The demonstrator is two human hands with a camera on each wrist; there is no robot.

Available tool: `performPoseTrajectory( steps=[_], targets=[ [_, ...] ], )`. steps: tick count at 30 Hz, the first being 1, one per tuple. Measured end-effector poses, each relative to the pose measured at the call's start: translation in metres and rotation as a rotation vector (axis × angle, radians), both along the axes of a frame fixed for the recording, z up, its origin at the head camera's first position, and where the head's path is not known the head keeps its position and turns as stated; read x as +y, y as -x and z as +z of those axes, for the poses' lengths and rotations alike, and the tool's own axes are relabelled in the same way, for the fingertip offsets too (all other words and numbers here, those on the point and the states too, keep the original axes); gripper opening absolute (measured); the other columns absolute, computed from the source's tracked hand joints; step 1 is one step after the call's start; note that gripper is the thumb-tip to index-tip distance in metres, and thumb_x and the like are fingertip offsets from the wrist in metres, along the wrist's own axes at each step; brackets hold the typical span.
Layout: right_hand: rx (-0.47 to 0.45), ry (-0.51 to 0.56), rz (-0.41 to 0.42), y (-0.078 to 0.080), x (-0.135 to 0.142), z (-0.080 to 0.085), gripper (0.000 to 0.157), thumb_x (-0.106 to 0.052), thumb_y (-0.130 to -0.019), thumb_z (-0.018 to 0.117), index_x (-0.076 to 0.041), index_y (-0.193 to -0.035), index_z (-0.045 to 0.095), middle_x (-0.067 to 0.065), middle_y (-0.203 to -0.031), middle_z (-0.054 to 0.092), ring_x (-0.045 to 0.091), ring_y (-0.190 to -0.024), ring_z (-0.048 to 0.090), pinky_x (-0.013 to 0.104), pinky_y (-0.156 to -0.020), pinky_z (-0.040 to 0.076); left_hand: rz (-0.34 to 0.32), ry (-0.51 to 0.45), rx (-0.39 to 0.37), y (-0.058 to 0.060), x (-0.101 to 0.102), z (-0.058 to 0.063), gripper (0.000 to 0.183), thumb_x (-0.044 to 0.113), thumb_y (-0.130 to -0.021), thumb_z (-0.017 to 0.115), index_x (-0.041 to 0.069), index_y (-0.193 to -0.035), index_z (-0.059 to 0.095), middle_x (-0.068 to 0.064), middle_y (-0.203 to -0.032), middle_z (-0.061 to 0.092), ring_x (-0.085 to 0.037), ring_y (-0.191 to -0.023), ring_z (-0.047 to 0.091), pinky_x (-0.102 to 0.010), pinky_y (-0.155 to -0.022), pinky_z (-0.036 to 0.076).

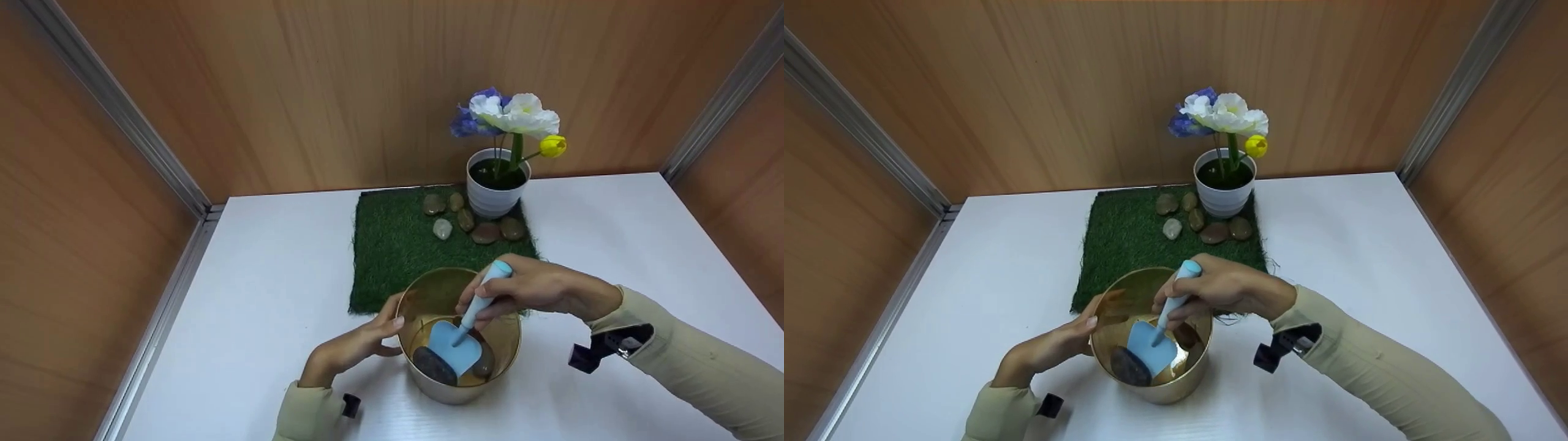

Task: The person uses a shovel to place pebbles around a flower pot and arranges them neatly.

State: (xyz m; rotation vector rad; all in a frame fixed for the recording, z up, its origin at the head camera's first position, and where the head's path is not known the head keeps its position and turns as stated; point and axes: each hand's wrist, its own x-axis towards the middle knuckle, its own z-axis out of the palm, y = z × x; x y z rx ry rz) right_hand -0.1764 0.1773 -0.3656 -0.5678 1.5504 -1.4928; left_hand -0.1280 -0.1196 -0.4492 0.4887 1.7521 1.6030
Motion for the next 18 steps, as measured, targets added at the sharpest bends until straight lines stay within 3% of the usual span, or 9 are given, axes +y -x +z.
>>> performPoseTrajectory(
  steps=[9, 18],
  targets=[
    [-0.035, 0.062, -0.013, -0.001, 0.008, 0.0, 0.031, -0.007, -0.097, 0.046, 0.016, -0.115, 0.054, 0.031, -0.118, 0.054, 0.035, -0.096, 0.062, 0.037, -0.085, 0.048, -0.002, -0.011, -0.008, 0.0, 0.0, 0.0, 0.057, 0.044, -0.098, 0.03, 0.032, -0.147, 0.005, -0.002, -0.153, -0.003, -0.026, -0.138, 0.011, -0.051, -0.095, 0.039],
    [-0.111, 0.075, -0.085, -0.003, 0.013, 0.0, 0.031, -0.008, -0.097, 0.045, 0.016, -0.115, 0.054, 0.031, -0.118, 0.053, 0.039, -0.096, 0.061, 0.038, -0.087, 0.046, -0.005, -0.019, -0.015, 0.0, 0.0, -0.001, 0.059, 0.044, -0.098, 0.031, 0.031, -0.148, 0.001, -0.001, -0.153, -0.007, -0.026, -0.138, 0.01, -0.049, -0.096, 0.038]
  ],
)
